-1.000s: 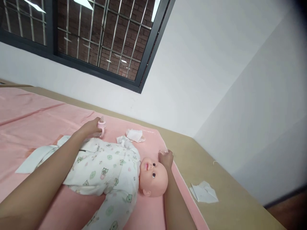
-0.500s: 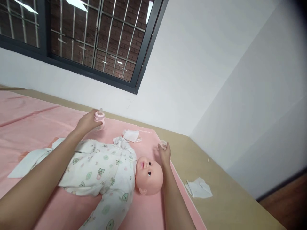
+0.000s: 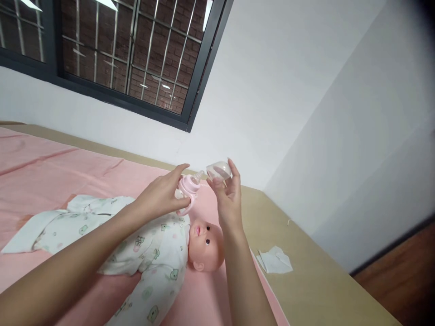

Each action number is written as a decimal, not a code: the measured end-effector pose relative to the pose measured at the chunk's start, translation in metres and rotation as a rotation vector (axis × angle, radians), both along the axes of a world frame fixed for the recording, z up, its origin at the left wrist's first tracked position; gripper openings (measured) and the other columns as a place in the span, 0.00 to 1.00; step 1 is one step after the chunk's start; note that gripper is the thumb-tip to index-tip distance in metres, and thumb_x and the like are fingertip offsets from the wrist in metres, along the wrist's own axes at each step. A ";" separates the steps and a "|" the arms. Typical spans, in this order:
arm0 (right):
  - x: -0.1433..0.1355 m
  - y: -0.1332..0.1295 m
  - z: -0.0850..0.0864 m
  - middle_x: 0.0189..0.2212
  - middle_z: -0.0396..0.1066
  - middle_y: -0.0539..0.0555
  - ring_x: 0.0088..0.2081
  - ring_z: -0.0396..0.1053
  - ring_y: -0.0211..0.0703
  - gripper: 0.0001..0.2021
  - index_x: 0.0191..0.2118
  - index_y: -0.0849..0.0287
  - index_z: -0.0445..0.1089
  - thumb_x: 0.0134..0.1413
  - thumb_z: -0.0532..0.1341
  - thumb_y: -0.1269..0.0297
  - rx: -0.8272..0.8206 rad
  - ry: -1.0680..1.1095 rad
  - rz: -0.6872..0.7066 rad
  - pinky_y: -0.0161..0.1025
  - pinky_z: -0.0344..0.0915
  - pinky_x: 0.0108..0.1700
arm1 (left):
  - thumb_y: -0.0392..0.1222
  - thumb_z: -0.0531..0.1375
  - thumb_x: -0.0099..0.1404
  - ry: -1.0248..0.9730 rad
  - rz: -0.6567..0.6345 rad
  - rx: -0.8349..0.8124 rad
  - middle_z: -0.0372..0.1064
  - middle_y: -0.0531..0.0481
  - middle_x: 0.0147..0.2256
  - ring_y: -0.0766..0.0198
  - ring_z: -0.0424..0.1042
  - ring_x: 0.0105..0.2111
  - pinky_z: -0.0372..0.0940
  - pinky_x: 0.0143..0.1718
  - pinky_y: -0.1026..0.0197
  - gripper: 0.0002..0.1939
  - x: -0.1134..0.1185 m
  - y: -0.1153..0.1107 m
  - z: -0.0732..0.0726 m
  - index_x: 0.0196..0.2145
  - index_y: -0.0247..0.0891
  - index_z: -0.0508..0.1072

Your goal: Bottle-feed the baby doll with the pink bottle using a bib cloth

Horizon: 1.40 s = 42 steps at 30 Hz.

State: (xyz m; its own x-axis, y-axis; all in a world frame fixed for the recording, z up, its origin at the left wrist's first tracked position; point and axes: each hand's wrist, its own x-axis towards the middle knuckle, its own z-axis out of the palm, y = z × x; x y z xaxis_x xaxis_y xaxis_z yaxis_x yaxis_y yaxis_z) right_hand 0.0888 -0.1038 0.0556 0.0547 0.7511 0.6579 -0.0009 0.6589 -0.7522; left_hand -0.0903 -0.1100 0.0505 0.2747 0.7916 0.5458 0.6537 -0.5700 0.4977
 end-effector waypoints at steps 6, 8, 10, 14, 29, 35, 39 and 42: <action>-0.020 -0.012 -0.009 0.56 0.62 0.54 0.53 0.66 0.45 0.28 0.59 0.46 0.58 0.53 0.63 0.56 -0.017 -0.189 0.086 0.46 0.67 0.55 | 0.44 0.59 0.55 -0.028 0.033 0.084 0.69 0.43 0.48 0.50 0.71 0.44 0.65 0.43 0.52 0.40 0.004 -0.005 0.001 0.63 0.39 0.50; -0.025 -0.014 -0.012 0.56 0.61 0.54 0.54 0.65 0.46 0.32 0.61 0.45 0.54 0.51 0.64 0.57 -0.032 -0.204 0.108 0.47 0.69 0.53 | 0.42 0.60 0.54 -0.031 0.043 0.103 0.69 0.43 0.48 0.50 0.71 0.45 0.65 0.43 0.52 0.40 0.004 -0.005 0.001 0.62 0.40 0.50; -0.029 -0.015 -0.013 0.55 0.61 0.54 0.52 0.67 0.46 0.37 0.63 0.43 0.48 0.49 0.66 0.57 -0.061 -0.187 0.131 0.46 0.72 0.48 | 0.40 0.61 0.52 -0.027 0.058 0.116 0.70 0.44 0.48 0.49 0.71 0.44 0.65 0.43 0.51 0.38 0.005 -0.007 0.001 0.60 0.40 0.53; -0.032 -0.018 -0.012 0.53 0.62 0.53 0.48 0.69 0.45 0.38 0.61 0.42 0.48 0.47 0.67 0.57 -0.090 -0.130 0.114 0.42 0.75 0.39 | 0.41 0.61 0.55 0.012 0.089 0.163 0.70 0.42 0.48 0.49 0.71 0.45 0.65 0.44 0.51 0.34 0.008 -0.012 0.002 0.58 0.38 0.55; 0.100 0.063 -0.036 0.45 0.69 0.54 0.39 0.68 0.43 0.32 0.58 0.51 0.57 0.45 0.64 0.58 0.013 -0.260 -0.684 0.43 0.66 0.44 | 0.31 0.50 0.65 0.311 -0.553 0.118 0.75 0.49 0.40 0.61 0.74 0.33 0.64 0.26 0.64 0.19 0.075 -0.060 -0.104 0.51 0.45 0.70; 0.138 0.086 -0.080 0.50 0.66 0.56 0.48 0.66 0.48 0.31 0.58 0.51 0.59 0.45 0.60 0.60 -0.119 -0.307 -0.859 0.47 0.62 0.51 | 0.16 0.28 0.61 0.134 -0.595 -0.225 0.76 0.48 0.40 0.68 0.75 0.33 0.62 0.24 0.67 0.37 0.113 -0.011 -0.122 0.54 0.32 0.65; 0.140 0.095 -0.102 0.50 0.66 0.56 0.48 0.66 0.48 0.31 0.58 0.52 0.59 0.44 0.60 0.61 -0.191 -0.367 -0.849 0.46 0.63 0.51 | 0.27 0.45 0.66 0.201 -0.643 -0.156 0.75 0.49 0.45 0.60 0.76 0.36 0.67 0.26 0.60 0.26 0.108 -0.011 -0.128 0.57 0.46 0.64; 0.141 0.100 -0.114 0.50 0.66 0.56 0.48 0.66 0.48 0.32 0.58 0.52 0.59 0.43 0.61 0.62 -0.218 -0.405 -0.839 0.46 0.64 0.50 | 0.36 0.54 0.63 0.248 -0.621 -0.093 0.73 0.53 0.49 0.55 0.75 0.39 0.69 0.30 0.55 0.25 0.105 -0.022 -0.130 0.56 0.57 0.65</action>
